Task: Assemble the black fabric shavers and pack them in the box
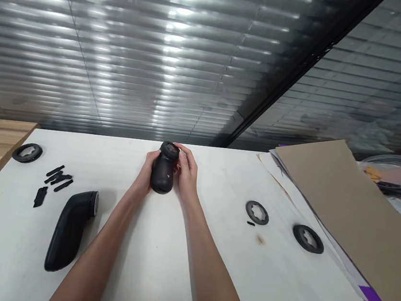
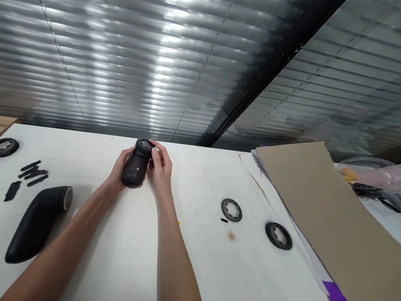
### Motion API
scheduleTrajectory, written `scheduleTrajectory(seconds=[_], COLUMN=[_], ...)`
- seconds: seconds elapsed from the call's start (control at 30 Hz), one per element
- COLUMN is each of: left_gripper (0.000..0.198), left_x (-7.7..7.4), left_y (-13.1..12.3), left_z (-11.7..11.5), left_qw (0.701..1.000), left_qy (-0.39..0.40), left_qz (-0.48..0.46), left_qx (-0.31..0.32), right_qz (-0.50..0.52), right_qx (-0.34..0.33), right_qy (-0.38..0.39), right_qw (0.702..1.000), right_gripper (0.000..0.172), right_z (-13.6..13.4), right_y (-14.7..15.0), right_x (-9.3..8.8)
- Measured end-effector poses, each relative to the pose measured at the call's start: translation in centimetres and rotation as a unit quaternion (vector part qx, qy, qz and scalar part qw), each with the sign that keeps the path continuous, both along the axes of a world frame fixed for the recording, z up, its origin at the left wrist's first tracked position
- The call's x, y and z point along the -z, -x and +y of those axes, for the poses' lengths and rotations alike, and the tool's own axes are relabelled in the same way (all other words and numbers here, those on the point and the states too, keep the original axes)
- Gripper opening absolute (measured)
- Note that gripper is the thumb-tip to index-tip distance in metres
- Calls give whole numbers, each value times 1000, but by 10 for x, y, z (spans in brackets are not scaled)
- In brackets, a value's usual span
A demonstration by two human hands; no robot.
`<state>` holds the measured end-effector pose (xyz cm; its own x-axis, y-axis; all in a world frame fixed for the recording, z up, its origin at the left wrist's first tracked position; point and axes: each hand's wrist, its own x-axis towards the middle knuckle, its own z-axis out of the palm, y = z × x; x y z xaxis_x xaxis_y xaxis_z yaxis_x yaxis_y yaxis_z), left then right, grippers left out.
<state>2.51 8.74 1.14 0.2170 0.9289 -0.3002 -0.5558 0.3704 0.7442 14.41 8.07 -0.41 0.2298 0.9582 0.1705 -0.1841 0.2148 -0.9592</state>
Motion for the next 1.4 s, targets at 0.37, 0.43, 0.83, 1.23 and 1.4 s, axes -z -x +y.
scheduleTrajectory(seconds=[0.37,0.43,0.83,1.23,1.4], left_gripper=[75,74,85,91,88], left_x=[-3,-3,-3,-4,-1], left_y=[10,10,8,10,5], left_z=[-9,-9,-12,-12,-11], left_qw=[990,990,985,977,977], left_qy=[-119,-117,-136,-178,-182], left_qz=[55,63,86,96,104], left_qx=[41,39,56,60,42], right_qz=[39,39,49,43,52], right_qx=[-121,-133,-155,-169,-152], right_qy=[36,45,54,26,27], right_qw=[991,989,985,984,987], right_gripper=[70,71,70,65,69], right_z=[0,-1,-6,-3,0], right_y=[-3,-2,-4,-7,-8], right_x=[7,4,-4,1,3])
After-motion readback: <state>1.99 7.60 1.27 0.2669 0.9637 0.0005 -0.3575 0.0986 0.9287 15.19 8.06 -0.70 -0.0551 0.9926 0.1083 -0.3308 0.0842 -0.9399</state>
